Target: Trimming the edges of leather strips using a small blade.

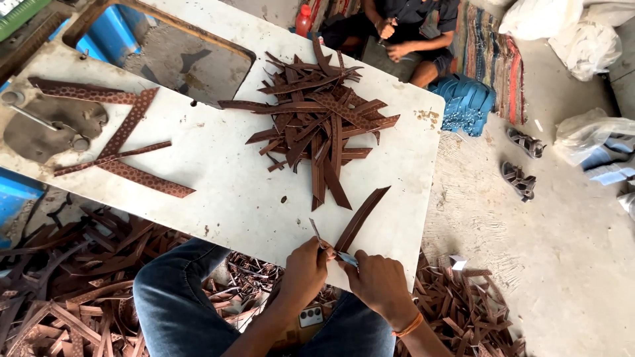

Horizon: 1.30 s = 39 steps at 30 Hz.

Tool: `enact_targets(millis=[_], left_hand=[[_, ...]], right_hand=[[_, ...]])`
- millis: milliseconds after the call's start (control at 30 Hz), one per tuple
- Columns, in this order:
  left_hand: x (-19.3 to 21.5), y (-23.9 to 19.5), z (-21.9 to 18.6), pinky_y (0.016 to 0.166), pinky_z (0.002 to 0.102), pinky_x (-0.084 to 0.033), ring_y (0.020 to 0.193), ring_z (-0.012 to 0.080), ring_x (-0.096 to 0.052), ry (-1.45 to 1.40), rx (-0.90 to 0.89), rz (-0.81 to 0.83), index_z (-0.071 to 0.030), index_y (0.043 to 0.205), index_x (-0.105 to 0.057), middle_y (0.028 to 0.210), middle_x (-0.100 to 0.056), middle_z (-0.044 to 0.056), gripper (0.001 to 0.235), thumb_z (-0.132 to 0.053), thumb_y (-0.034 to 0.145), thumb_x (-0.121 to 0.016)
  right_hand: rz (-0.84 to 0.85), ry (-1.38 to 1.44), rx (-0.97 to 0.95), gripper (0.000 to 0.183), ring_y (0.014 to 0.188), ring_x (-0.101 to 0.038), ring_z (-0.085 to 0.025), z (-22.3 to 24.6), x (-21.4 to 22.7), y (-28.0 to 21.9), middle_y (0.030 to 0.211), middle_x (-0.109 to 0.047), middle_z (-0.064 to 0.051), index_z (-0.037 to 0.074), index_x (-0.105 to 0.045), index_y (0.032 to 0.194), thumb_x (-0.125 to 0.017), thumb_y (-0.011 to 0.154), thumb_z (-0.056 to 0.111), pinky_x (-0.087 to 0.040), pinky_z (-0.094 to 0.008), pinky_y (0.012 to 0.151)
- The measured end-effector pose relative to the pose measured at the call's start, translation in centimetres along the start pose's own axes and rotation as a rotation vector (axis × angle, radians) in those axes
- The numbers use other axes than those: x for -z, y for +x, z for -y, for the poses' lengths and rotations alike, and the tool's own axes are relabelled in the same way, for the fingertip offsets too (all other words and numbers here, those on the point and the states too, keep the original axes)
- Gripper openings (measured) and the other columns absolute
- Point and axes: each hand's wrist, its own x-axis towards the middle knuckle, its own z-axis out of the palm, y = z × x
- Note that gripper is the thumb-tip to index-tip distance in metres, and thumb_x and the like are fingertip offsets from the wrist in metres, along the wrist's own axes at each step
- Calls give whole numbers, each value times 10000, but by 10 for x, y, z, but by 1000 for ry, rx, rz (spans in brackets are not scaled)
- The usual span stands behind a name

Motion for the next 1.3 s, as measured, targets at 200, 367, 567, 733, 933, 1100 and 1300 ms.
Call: enact_targets(millis=[200,367,567,733,933,1100,1300], left_hand=[[-9,-5,-1,575,396,-599,658,273,-743,-17,-117,-57,11,974,-635,887,-741,167,138,-102,1003,-561],[-15,4,26,612,381,-623,715,245,-769,-276,14,-16,-11,1011,-659,928,-774,145,140,-109,1023,-560],[-8,-13,7,603,395,-605,760,280,-748,-139,-202,-151,28,1019,-609,913,-712,177,101,-61,1001,-565],[-9,-16,7,529,414,-563,676,316,-706,-12,-161,-174,18,1044,-574,952,-654,156,90,-62,1004,-567],[-14,-19,12,502,356,-595,667,300,-716,35,-293,-173,50,1055,-548,992,-650,195,105,-29,987,-554],[-2,-6,22,747,323,-684,829,239,-779,-557,65,-128,64,1059,-601,952,-701,208,196,-103,1072,-498],[9,-20,33,868,389,-648,1064,267,-780,-811,156,-128,44,1088,-598,1085,-702,181,258,-194,1043,-509]], right_hand=[[54,-64,-5,492,356,-447,-172,-8,-14,11,461,-552,-7,99,-656,849,-484,1055,511,-386,-359,434],[32,-10,40,495,365,-393,-159,-16,-17,11,471,-509,5,112,-664,824,-452,1080,479,-364,-352,413],[-26,92,17,455,336,-450,-178,-10,-9,1,444,-540,-13,91,-646,829,-512,1034,475,-385,-354,396],[-41,63,31,466,344,-481,-218,1,2,-1,444,-562,-42,85,-641,821,-549,1014,499,-400,-386,411],[-65,34,83,448,339,-447,-167,-14,-26,13,444,-553,-18,87,-657,824,-543,1017,475,-370,-351,413],[-7,-38,80,469,376,-368,-133,-13,-24,9,495,-531,29,139,-680,892,-451,1076,504,-305,-311,419],[-371,119,80,445,398,-526,-149,-2,-18,-16,791,-673,-107,33,-646,883,-684,906,476,-434,-324,327]])
